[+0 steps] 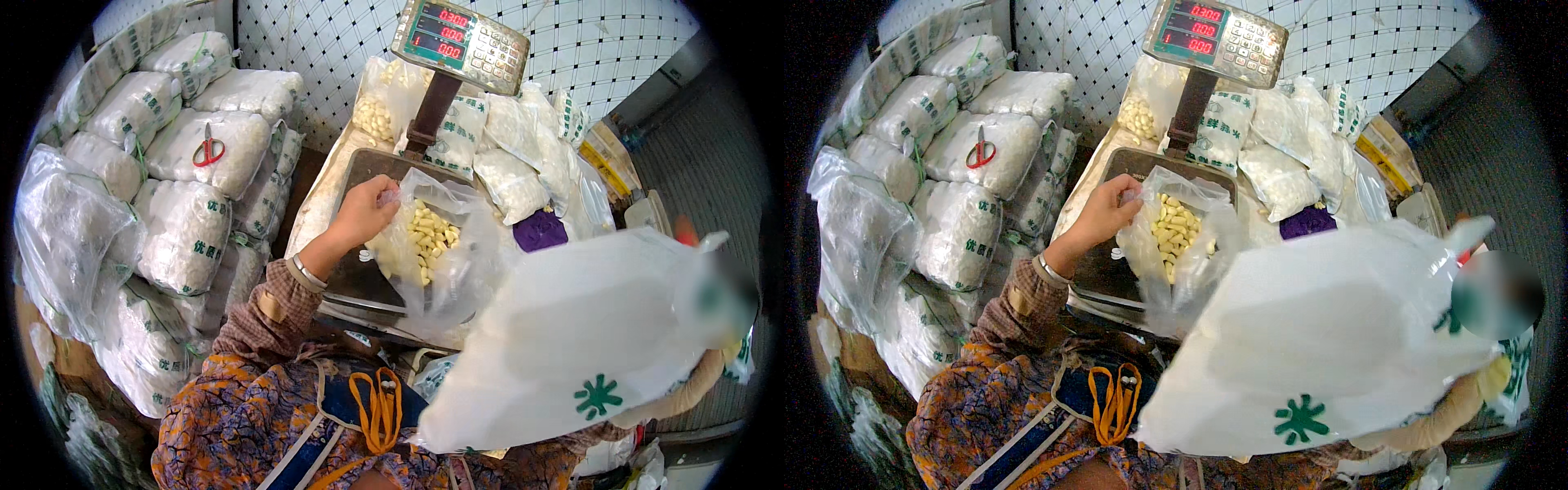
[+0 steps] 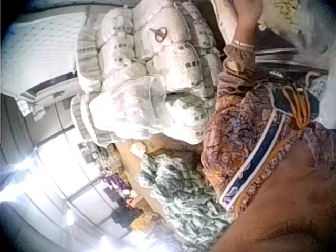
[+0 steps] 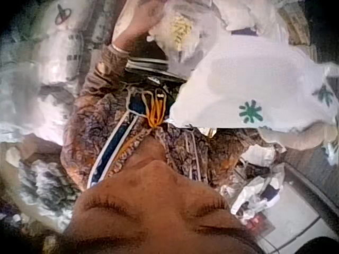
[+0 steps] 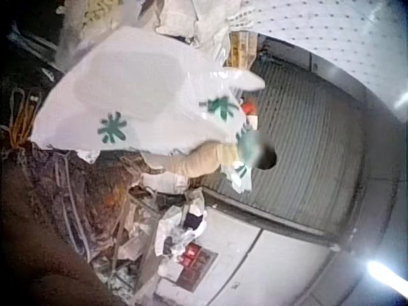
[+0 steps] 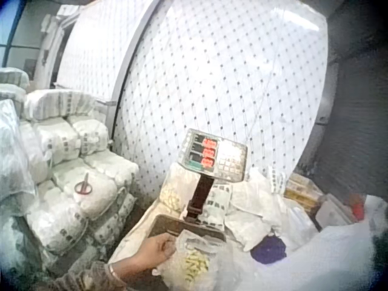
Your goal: The person repeatedly scoops garlic cloves into plastic bags, weighs them on a digital scale, and adjusts the contents to reach a target weight. The person then places the weighed bags into a basket. A child is visible in the background.
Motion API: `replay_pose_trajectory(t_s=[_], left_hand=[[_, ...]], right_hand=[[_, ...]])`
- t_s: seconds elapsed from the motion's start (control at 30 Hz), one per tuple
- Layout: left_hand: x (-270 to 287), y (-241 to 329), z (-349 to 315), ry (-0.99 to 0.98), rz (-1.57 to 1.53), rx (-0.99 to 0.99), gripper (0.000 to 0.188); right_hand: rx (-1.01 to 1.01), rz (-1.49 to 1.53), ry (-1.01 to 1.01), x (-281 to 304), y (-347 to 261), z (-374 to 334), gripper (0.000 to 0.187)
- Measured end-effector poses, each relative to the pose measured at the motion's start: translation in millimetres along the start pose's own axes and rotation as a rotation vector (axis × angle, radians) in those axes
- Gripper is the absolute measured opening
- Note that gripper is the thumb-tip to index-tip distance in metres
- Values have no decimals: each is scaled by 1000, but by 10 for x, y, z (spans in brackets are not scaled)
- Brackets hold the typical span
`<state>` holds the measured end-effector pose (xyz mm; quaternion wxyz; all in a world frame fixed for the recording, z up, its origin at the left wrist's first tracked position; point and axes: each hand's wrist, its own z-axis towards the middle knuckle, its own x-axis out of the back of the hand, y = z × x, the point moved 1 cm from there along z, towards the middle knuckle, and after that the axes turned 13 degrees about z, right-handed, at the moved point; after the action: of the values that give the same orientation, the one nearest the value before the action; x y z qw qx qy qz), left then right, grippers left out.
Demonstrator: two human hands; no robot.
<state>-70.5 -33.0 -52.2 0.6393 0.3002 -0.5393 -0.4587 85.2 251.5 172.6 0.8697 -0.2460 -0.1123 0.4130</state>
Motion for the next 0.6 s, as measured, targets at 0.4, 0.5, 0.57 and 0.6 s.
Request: replay_pose_trajectory(t_s=[0.4, 0.5, 0.57, 0.6], left_hand=[[129, -29, 100, 121, -865, 157, 22], [198, -2, 61, 180, -591, -54, 22], [277, -20, -75, 162, -414, -232, 22], [323, -56, -165, 161, -306, -173, 22]], right_hand=[[33, 287, -1039, -2197, 1170, -1509, 30], [-85, -287, -1433, -2377, 1644, -1833, 35], [-371, -332, -1271, -2503, 1922, -1799, 29], [-489, -318, -1170, -2501, 2050, -1752, 28]])
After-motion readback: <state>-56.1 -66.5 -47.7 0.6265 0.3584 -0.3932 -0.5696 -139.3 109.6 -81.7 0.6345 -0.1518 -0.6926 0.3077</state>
